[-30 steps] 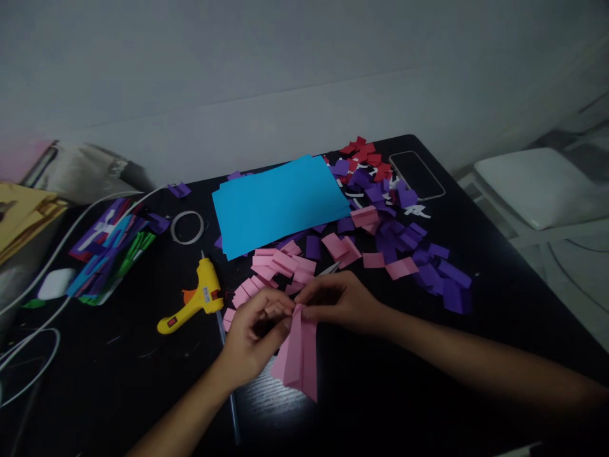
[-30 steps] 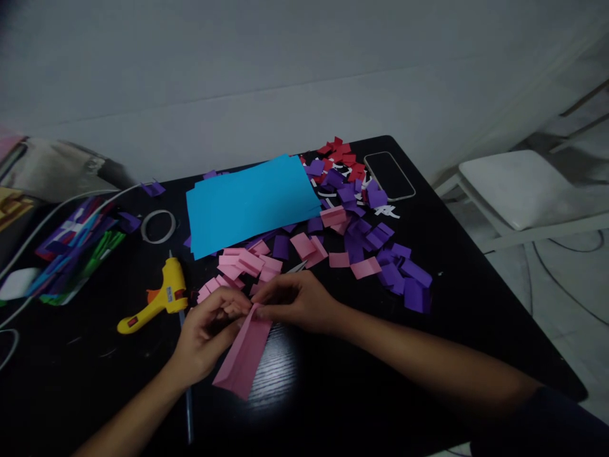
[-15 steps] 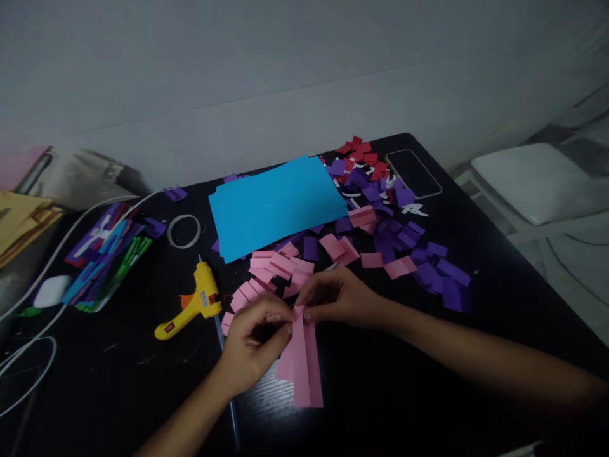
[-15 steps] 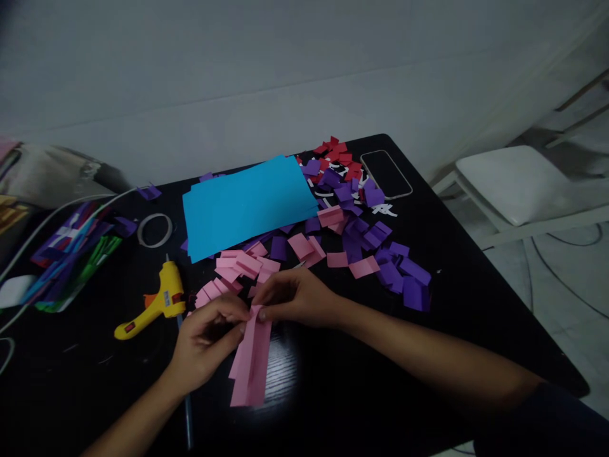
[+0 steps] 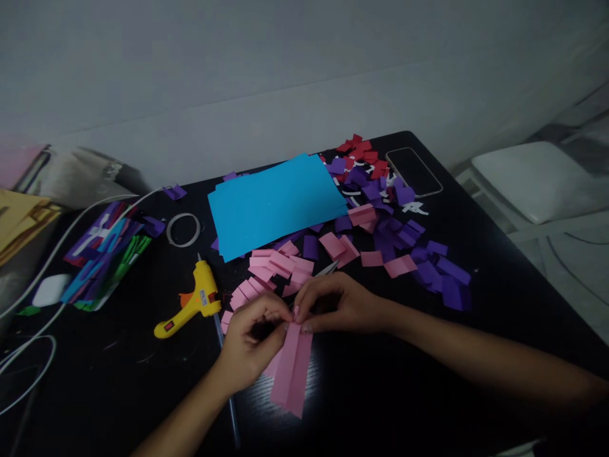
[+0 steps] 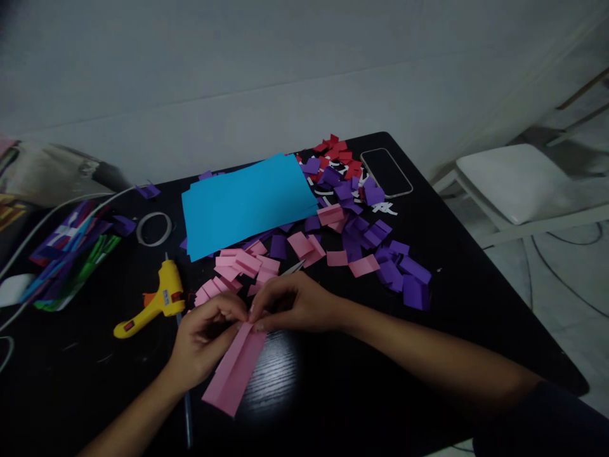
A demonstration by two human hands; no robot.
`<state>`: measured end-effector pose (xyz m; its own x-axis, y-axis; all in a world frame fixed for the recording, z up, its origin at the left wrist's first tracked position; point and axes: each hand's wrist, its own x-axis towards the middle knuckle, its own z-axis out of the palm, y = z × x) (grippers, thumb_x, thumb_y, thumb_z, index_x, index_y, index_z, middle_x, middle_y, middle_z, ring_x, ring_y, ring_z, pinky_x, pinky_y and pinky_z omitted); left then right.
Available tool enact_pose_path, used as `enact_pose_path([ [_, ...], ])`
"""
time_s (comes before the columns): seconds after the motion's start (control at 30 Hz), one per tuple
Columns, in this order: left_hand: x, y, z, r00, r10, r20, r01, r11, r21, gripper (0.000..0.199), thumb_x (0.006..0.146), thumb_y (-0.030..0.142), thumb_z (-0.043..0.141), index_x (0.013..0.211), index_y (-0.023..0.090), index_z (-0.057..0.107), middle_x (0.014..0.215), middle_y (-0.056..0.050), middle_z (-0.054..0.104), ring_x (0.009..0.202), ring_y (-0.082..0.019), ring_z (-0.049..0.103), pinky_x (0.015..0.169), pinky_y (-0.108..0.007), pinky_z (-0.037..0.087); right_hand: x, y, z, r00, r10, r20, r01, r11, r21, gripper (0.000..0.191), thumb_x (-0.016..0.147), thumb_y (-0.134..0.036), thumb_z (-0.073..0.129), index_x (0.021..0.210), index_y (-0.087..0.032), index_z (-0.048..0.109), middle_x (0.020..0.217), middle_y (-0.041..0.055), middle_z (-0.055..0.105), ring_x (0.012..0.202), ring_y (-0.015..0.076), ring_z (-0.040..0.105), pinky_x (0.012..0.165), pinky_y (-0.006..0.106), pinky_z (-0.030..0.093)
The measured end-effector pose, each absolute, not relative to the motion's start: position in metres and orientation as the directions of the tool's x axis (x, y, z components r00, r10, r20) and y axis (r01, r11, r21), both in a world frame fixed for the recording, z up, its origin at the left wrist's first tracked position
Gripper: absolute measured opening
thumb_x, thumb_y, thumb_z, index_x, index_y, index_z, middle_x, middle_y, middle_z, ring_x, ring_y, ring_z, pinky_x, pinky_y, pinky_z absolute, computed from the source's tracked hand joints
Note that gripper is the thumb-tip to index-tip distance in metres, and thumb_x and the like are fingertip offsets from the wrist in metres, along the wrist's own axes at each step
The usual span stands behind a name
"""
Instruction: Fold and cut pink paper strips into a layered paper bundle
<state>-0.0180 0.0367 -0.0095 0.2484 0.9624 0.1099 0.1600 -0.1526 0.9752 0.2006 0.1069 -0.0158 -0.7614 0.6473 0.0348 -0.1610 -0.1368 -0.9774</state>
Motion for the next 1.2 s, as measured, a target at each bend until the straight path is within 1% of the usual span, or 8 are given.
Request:
enact_pose_path([
  [0.1,-0.0165,0.0369,-0.0087,0.245,0.964,0.106,0.123,-0.14,0.983,0.013,0.092,0.009,0.062,0.093,0.02,0.069,0.083,-0.001,0.067,0.072,-0.012,0.066,0.064,-0.02,0.052,0.2001,0.1071,-0.0165,-0.757,0.648,0.083,-0.159,-0.059,-0.986,0.014,0.084,-0.022,0.084,0.097,-0.017,0.081,0.095,0.0055,0.075,0.088,0.0158,0.07,0.08,0.028,0.053],
  [0.27,-0.0154,0.0372,-0.0076,0.241,0.966,0.098,0.112,-0.128,0.985,0.011,0.092,0.009,0.064,0.09,0.02,0.068,0.082,0.0,0.069,0.07,-0.011,0.067,0.063,-0.018,0.053,0.1988,0.1081,-0.0154,-0.748,0.639,0.182,-0.196,0.05,-0.979,0.01,0.086,-0.023,0.083,0.095,-0.018,0.081,0.103,0.0068,0.071,0.101,0.018,0.068,0.09,0.031,0.052],
  [0.47,-0.0149,0.0371,-0.0079,0.232,0.969,0.087,0.129,-0.119,0.985,0.012,0.091,0.009,0.064,0.09,0.019,0.069,0.08,0.0,0.068,0.068,-0.01,0.065,0.062,-0.017,0.052,0.199,0.1074,-0.0152,-0.749,0.641,0.164,-0.172,0.05,-0.984,0.01,0.087,-0.025,0.082,0.094,-0.017,0.08,0.102,0.0073,0.07,0.097,0.0174,0.067,0.083,0.029,0.052],
  [0.57,-0.0145,0.0377,-0.0082,0.226,0.968,0.107,0.139,-0.14,0.98,0.013,0.091,0.008,0.063,0.091,0.02,0.069,0.081,0.0,0.067,0.068,-0.01,0.065,0.062,-0.018,0.052,0.199,0.1068,-0.015,-0.737,0.658,0.154,-0.171,0.039,-0.984,0.011,0.087,-0.025,0.081,0.093,-0.017,0.08,0.101,0.0071,0.072,0.097,0.0177,0.068,0.085,0.03,0.052],
  [0.7,-0.0155,0.0376,-0.0087,0.228,0.962,0.149,0.16,-0.188,0.969,0.014,0.09,0.007,0.063,0.09,0.02,0.069,0.081,-0.001,0.066,0.069,-0.011,0.064,0.062,-0.019,0.051,0.1982,0.1058,-0.0151,-0.729,0.676,0.107,-0.173,-0.031,-0.984,0.01,0.086,-0.022,0.082,0.093,-0.017,0.079,0.1,0.0067,0.073,0.095,0.0175,0.069,0.087,0.031,0.053],
  [0.87,-0.0164,0.0368,-0.0091,0.225,0.961,0.162,0.18,-0.205,0.962,0.012,0.09,0.009,0.063,0.089,0.02,0.068,0.081,-0.001,0.065,0.07,-0.011,0.061,0.062,-0.019,0.049,0.1974,0.1037,-0.0172,-0.743,0.667,-0.047,-0.182,-0.27,-0.945,0.015,0.086,-0.025,0.081,0.096,-0.015,0.078,0.099,0.0062,0.075,0.094,0.0169,0.071,0.087,0.031,0.054],
  [0.93,-0.0161,0.0365,-0.0094,0.22,0.963,0.158,0.169,-0.197,0.966,0.012,0.09,0.009,0.063,0.09,0.021,0.068,0.082,0.0,0.065,0.07,-0.011,0.061,0.062,-0.018,0.049,0.1975,0.1035,-0.0181,-0.747,0.659,-0.086,-0.186,-0.331,-0.925,0.017,0.084,-0.025,0.082,0.097,-0.015,0.078,0.097,0.0058,0.076,0.092,0.0163,0.072,0.087,0.03,0.055],
  [1.2,-0.0137,0.0353,-0.0102,0.203,0.977,0.063,0.147,-0.094,0.985,0.009,0.091,0.013,0.064,0.094,0.021,0.065,0.073,0.003,0.061,0.061,-0.009,0.055,0.056,-0.017,0.044,0.1979,0.104,-0.0204,-0.722,0.676,-0.149,-0.153,-0.367,-0.918,0.021,0.08,-0.025,0.086,0.096,-0.015,0.078,0.09,0.0034,0.077,0.081,0.0132,0.072,0.08,0.026,0.055],
])
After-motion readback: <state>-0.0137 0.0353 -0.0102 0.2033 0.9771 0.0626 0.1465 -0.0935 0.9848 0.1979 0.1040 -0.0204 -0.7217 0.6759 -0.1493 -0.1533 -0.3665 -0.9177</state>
